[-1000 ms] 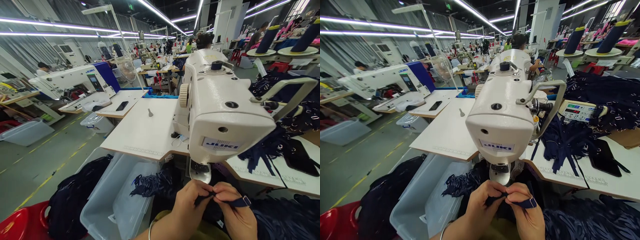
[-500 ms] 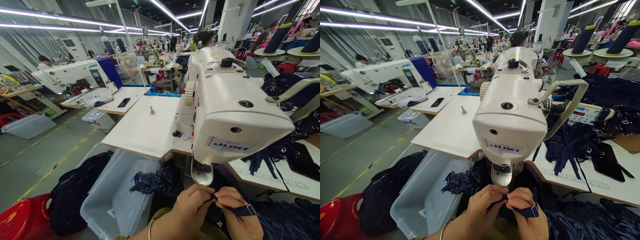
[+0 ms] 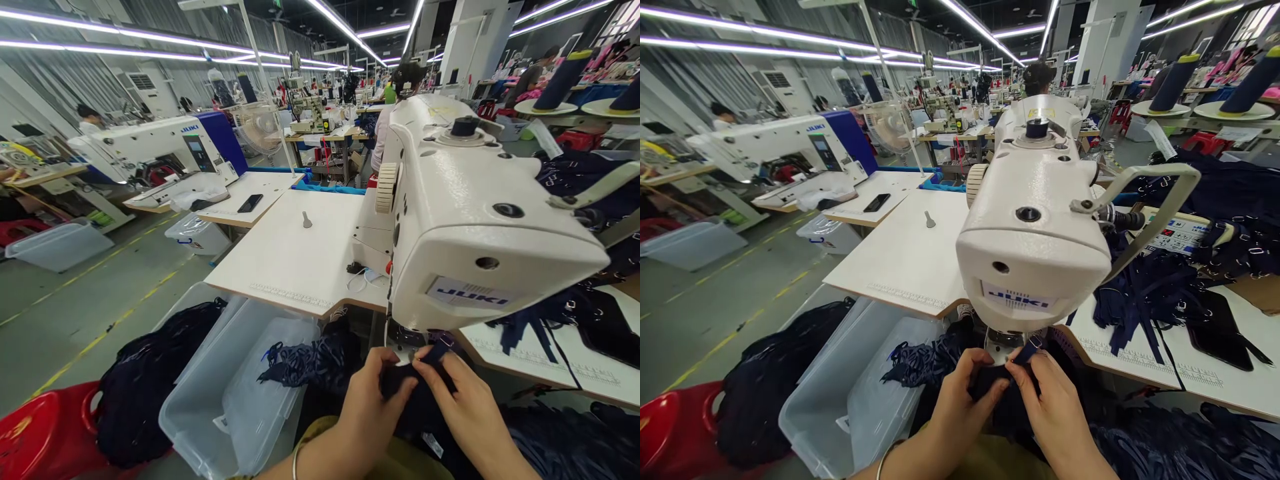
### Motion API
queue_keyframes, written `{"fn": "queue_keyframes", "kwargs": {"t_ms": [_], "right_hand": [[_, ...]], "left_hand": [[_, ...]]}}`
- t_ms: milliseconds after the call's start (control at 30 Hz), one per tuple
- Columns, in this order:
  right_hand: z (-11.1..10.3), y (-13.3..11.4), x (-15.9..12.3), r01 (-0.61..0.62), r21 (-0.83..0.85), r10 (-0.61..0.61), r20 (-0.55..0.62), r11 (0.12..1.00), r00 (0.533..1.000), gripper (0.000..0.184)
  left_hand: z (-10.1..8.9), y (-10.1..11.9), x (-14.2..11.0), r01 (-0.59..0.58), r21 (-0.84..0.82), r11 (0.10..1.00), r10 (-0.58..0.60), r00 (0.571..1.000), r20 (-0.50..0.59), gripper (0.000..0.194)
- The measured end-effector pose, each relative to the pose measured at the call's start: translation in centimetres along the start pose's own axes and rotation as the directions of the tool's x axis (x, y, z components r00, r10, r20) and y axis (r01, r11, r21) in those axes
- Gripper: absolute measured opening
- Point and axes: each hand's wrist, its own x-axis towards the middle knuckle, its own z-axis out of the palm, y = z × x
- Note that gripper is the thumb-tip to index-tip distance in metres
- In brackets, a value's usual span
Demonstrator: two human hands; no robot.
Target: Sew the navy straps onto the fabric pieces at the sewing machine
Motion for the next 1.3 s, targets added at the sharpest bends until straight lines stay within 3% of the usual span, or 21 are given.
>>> {"fn": "queue_keyframes", "kwargs": {"t_ms": [67, 100, 167, 200, 267, 333, 367, 433, 533, 633, 767, 933, 1100, 1300], "right_hand": [[0.3, 0.1, 0.5, 0.042, -0.038, -0.043, -0.041, 0.998, 0.998, 0.018], [0.3, 0.1, 0.7, 0.051, -0.053, -0.053, -0.043, 0.997, 0.998, 0.018], [0.4, 0.2, 1.1, 0.031, -0.07, -0.033, -0.026, 0.997, 0.999, 0.017], [0.3, 0.2, 1.3, 0.01, -0.071, -0.012, -0.028, 0.997, 1.0, 0.017], [0.3, 0.3, 1.6, -0.037, -0.062, 0.035, -0.047, 0.997, 0.998, 0.019], [0.3, 0.7, 1.9, -0.1, -0.004, 0.1, -0.046, 0.995, 0.994, 0.019], [0.3, 0.9, 2.1, -0.137, 0.049, 0.138, -0.021, 0.989, 0.99, 0.019], [0.4, 1.4, 2.2, -0.217, 0.179, 0.208, 0.071, 0.96, 0.976, 0.029], [0.5, 2.1, 2.4, -0.277, 0.329, 0.241, 0.147, 0.903, 0.959, 0.037], [0.4, 2.8, 2.8, -0.271, 0.373, 0.248, 0.11, 0.887, 0.963, 0.035], [-0.3, 3.0, 4.1, -0.262, 0.216, 0.257, 0.05, 0.941, 0.965, 0.036], [-0.7, 2.5, 5.9, -0.138, 0.006, 0.137, 0.051, 0.99, 0.989, 0.032], [0.0, 3.5, 6.8, -0.017, -0.04, 0.014, -0.054, 0.999, 0.998, 0.034], [0.6, 4.4, 7.9, -0.018, -0.066, 0.008, -0.151, 0.998, 0.989, 0.023]], "left_hand": [[-0.4, -0.4, 0.2, -0.113, 0.132, 0.985, 0.128, 0.986, -0.111, 0.026], [-0.7, -0.5, 0.4, -0.178, 0.225, 0.958, 0.221, 0.958, -0.182, 0.029], [-1.2, -0.7, 0.6, -0.318, 0.44, 0.84, 0.463, 0.842, -0.276, 0.03], [-1.6, -0.7, 0.8, -0.398, 0.534, 0.746, 0.587, 0.772, -0.245, 0.03], [-2.1, -0.6, 1.1, -0.571, 0.63, 0.526, 0.747, 0.665, -0.02, 0.029], [-2.5, -0.5, 1.4, -0.708, 0.611, 0.355, 0.753, 0.603, 0.262, 0.027], [-2.7, -0.4, 1.5, -0.737, 0.599, 0.314, 0.719, 0.596, 0.357, 0.026], [-2.8, -0.4, 1.8, -0.74, 0.608, 0.287, 0.656, 0.614, 0.438, 0.026], [-2.8, -0.5, 2.0, -0.716, 0.637, 0.285, 0.598, 0.653, 0.466, 0.03], [-2.7, -0.6, 1.9, -0.705, 0.657, 0.267, 0.574, 0.664, 0.48, 0.033], [-2.2, -0.7, 1.9, -0.685, 0.69, 0.233, 0.58, 0.668, 0.467, 0.035], [-1.1, -0.8, 2.2, -0.603, 0.759, 0.243, 0.627, 0.695, 0.351, 0.028], [-0.6, -0.4, 2.6, -0.568, 0.77, 0.292, 0.655, 0.705, 0.273, 0.026], [-0.5, -0.1, 2.8, -0.542, 0.792, 0.28, 0.627, 0.728, 0.276, 0.033]]}}
